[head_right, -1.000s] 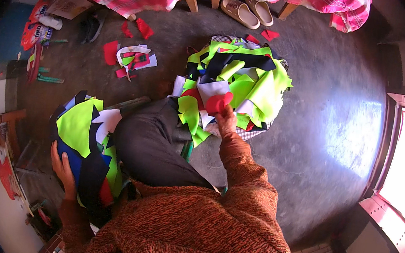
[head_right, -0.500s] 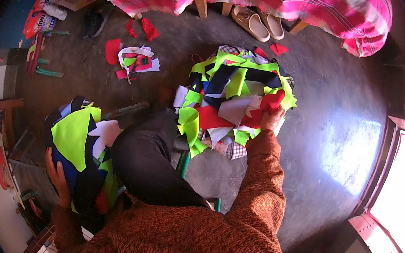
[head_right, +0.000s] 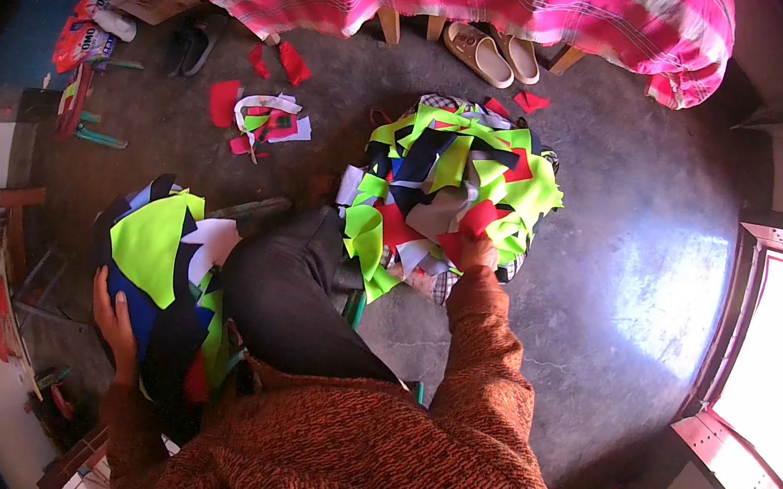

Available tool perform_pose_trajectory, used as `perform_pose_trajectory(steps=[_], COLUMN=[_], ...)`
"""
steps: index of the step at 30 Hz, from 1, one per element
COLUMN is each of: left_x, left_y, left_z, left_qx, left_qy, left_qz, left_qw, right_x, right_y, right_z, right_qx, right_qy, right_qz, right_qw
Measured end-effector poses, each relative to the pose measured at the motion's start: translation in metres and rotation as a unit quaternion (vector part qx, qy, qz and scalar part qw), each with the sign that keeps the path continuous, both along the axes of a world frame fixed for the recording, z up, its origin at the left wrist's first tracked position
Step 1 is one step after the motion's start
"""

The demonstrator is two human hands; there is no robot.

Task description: The person sits on the floor and sorts colorful fabric pieces by picking them up, folding them, and stacking them into a pile. The person handles multiple pieces one at a time, arranging them into a neat stack.

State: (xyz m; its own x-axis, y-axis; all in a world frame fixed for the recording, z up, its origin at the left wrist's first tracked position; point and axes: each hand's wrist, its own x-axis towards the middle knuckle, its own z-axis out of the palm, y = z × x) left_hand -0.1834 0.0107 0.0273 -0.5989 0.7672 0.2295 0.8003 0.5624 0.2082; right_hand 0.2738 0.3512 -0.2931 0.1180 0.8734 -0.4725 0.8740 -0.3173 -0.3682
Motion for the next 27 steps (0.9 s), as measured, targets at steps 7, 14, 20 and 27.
perform_pose_trajectory(steps=[7,14,20,27], left_x=[-0.003,0.002,0.001,0.003], left_y=[-0.005,-0.006,-0.007,-0.012], left_z=[-0.003,-0.009,-0.012,-0.016], left_qx=[0.002,-0.015,-0.017,-0.008], left_qy=[0.040,0.041,0.062,0.072], left_qz=[0.020,0.077,0.088,0.105], left_qw=[0.999,0.996,0.994,0.992], right_x=[0.024,0.016,0.030,0.047], right_y=[-0.013,0.020,0.044,0.055], right_z=[0.022,0.142,0.166,0.210], right_qx=[0.208,0.205,0.140,0.133], right_qy=[0.103,0.042,0.555,0.652], right_qz=[0.057,0.078,-0.071,-0.085], right_qw=[0.971,0.975,0.817,0.742])
